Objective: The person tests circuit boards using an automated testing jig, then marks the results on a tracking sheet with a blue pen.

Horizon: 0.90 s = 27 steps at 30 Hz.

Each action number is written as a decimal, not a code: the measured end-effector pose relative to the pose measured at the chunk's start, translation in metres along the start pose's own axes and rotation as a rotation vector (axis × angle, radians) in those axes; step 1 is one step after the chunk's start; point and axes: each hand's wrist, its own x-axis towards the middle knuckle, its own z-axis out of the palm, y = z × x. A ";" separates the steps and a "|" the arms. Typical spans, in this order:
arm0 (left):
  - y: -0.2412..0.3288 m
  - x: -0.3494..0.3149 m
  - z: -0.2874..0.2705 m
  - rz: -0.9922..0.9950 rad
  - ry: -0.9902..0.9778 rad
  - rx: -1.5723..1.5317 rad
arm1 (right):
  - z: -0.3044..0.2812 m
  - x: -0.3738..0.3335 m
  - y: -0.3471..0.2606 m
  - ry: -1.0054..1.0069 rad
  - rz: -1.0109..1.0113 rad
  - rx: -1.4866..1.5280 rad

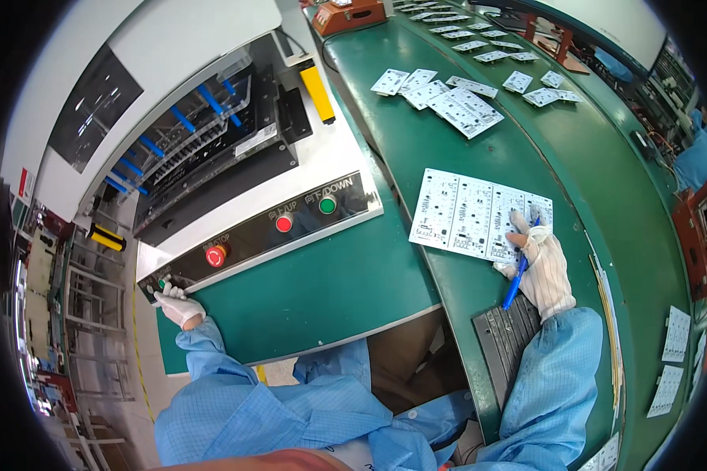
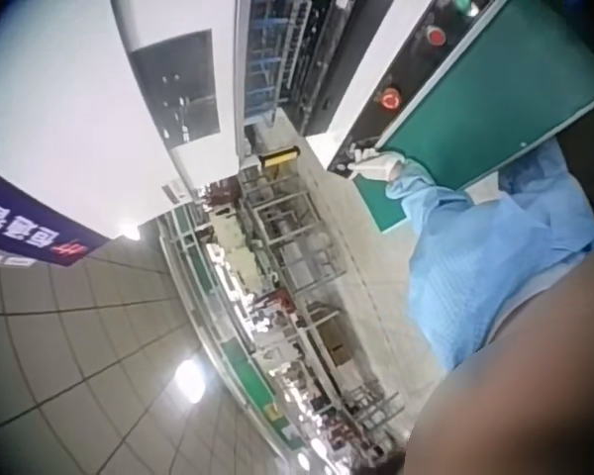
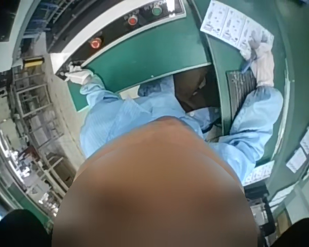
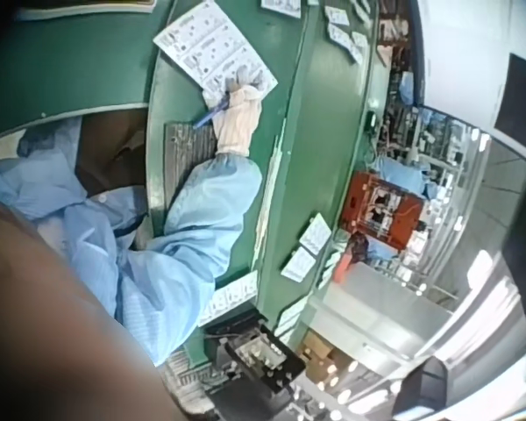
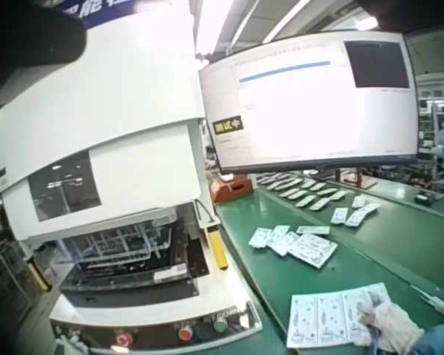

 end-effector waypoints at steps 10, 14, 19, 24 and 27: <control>-0.006 0.009 -0.006 -0.019 -0.040 -0.007 | -0.002 0.000 0.028 -0.036 -0.099 -0.226; -0.008 0.008 -0.006 -0.002 -0.047 0.002 | -0.007 -0.002 0.039 -0.016 -0.262 -0.385; -0.007 0.007 -0.006 0.012 -0.052 0.021 | -0.006 -0.004 0.034 0.007 -0.002 -0.184; -0.010 0.010 -0.007 0.020 -0.040 0.041 | -0.004 0.000 0.030 0.008 -0.166 -0.303; -0.011 0.011 -0.008 0.013 -0.041 0.038 | -0.005 0.000 0.027 0.006 -0.221 -0.372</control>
